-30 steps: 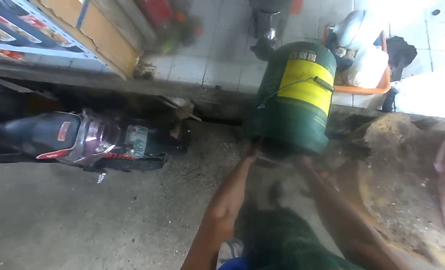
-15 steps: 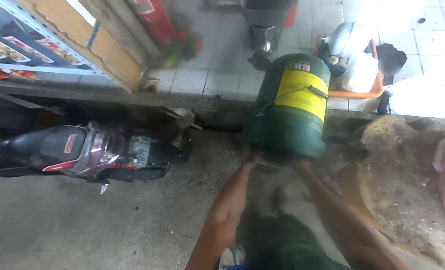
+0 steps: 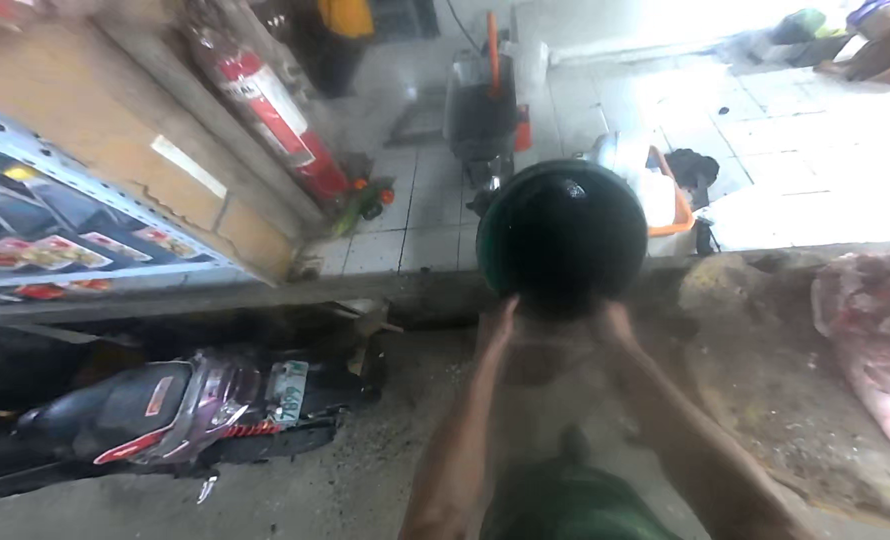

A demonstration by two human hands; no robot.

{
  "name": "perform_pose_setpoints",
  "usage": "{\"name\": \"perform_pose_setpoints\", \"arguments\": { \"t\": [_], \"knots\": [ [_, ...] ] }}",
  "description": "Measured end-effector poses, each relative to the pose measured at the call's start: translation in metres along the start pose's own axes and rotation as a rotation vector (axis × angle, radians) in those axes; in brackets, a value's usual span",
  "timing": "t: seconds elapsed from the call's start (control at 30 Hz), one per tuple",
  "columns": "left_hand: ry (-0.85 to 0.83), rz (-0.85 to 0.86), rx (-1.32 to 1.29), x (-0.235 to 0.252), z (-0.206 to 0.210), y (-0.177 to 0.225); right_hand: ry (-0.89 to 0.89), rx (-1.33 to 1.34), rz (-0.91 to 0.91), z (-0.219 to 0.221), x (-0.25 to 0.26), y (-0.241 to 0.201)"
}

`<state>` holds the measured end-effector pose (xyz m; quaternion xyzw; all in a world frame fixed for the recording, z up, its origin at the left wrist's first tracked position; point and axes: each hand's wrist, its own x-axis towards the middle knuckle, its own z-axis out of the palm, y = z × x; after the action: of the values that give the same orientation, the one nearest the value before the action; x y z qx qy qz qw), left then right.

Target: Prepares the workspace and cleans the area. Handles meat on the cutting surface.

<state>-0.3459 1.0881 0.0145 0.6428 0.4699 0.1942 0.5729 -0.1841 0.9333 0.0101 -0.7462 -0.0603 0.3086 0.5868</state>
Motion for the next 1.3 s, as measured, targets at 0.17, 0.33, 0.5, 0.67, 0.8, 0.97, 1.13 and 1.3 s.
{"name": "perform_pose_setpoints", "arguments": {
  "t": [0.17, 0.33, 0.5, 0.67, 0.8, 0.97, 1.13, 1.3],
  "knots": [
    [0.051, 0.012, 0.023, 0.031, 0.004, 0.098, -0.025, 0.074, -0.035, -0.005, 0.04, -0.086],
    [0.078, -0.032, -0.061, 0.07, 0.015, 0.139, -0.114, 0.03, -0.021, -0.013, 0.061, -0.134],
    [0.096, -0.009, -0.053, 0.076, 0.022, 0.144, -0.092, -0.026, -0.182, -0.017, 0.065, -0.12],
    [0.062, 0.1, 0.039, 0.09, 0.027, 0.134, -0.033, -0.123, -0.295, -0.022, 0.055, -0.116],
    [0.003, 0.174, 0.186, 0.042, 0.038, 0.139, 0.076, -0.266, -0.424, -0.048, 0.015, -0.111],
    [-0.303, 0.33, -0.139, -0.043, 0.059, 0.186, 0.279, -0.319, -0.59, -0.112, -0.077, -0.129],
    [-0.583, 0.217, -0.422, -0.098, 0.117, 0.243, 0.255, -0.207, -0.646, -0.175, -0.121, -0.145],
    [-0.738, 0.253, -0.123, -0.147, 0.187, 0.268, 0.115, -0.274, -0.659, -0.215, -0.16, -0.126]
  ]
}}
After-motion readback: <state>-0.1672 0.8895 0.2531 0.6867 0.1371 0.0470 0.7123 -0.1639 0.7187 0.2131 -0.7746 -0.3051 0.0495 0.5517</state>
